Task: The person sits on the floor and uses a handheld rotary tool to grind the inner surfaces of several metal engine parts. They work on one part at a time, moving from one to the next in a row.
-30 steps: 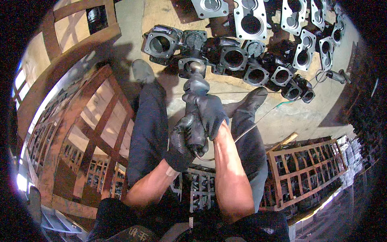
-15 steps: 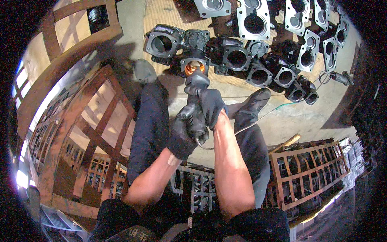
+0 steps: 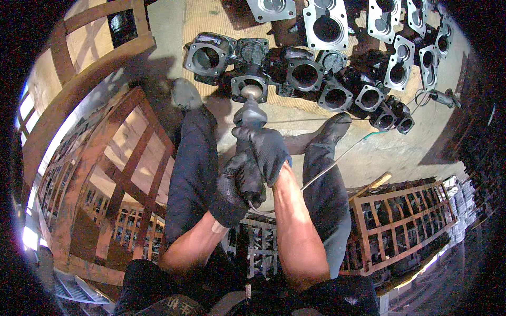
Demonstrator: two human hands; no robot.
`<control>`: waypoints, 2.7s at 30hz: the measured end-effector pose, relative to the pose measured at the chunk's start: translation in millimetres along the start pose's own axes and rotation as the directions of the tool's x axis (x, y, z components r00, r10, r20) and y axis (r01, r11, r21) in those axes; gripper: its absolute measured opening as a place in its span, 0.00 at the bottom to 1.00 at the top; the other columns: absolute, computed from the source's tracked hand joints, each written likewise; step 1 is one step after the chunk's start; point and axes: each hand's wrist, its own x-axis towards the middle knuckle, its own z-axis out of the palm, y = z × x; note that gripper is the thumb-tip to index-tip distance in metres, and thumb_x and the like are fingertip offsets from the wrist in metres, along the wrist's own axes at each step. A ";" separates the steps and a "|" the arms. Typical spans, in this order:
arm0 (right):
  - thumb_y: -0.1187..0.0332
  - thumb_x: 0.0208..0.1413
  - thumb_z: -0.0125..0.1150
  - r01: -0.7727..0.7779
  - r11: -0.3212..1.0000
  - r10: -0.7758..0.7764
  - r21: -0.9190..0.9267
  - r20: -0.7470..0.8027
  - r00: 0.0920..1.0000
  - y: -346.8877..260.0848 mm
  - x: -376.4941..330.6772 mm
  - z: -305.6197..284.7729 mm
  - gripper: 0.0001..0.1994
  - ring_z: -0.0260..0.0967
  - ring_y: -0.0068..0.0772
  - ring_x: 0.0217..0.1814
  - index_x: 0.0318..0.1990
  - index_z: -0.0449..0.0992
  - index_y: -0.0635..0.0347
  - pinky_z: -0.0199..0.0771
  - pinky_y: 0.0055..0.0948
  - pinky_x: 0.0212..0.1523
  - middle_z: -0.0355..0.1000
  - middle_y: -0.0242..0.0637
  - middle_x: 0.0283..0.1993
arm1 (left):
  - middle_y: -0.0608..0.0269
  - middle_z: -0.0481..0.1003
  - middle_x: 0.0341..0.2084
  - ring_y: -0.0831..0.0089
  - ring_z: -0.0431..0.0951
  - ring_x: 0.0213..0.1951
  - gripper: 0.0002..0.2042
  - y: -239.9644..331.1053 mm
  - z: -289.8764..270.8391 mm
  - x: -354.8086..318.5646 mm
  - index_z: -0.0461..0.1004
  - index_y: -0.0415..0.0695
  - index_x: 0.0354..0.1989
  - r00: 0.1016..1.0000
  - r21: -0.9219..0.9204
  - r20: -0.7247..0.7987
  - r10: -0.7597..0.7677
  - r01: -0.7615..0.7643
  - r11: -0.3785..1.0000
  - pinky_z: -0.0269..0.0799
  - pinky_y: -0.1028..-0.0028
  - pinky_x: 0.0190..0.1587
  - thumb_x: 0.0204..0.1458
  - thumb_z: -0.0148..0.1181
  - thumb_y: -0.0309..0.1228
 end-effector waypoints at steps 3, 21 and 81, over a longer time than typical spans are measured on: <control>0.67 0.54 0.65 0.192 0.961 -0.181 0.197 -0.076 0.981 27.8 8.2 8.4 0.12 0.73 0.30 0.27 0.39 0.78 0.69 0.75 0.28 0.30 0.75 0.38 0.29 | 0.66 0.78 0.33 0.74 0.79 0.31 0.12 0.1 -3.1 0.3 0.73 0.45 0.48 1.000 -0.019 -0.014 -0.016 0.016 1.000 0.79 0.72 0.32 0.61 0.54 0.37; 0.66 0.57 0.64 -0.027 0.926 0.041 0.377 -0.031 0.999 13.0 20.4 -3.8 0.12 0.72 0.27 0.28 0.37 0.78 0.70 0.74 0.26 0.30 0.75 0.36 0.30 | 0.64 0.76 0.30 0.71 0.78 0.25 0.11 3.3 7.9 22.5 0.71 0.44 0.46 0.997 0.123 0.023 0.073 -0.075 0.990 0.79 0.68 0.24 0.62 0.50 0.37; 0.64 0.53 0.64 0.180 0.877 -0.183 0.446 -0.038 0.982 25.0 -0.1 12.8 0.17 0.74 0.33 0.29 0.43 0.76 0.69 0.77 0.30 0.32 0.74 0.39 0.33 | 0.65 0.79 0.36 0.74 0.79 0.30 0.14 -4.7 7.3 -8.8 0.73 0.43 0.51 0.989 0.177 -0.136 0.061 -0.036 0.984 0.78 0.74 0.29 0.62 0.54 0.37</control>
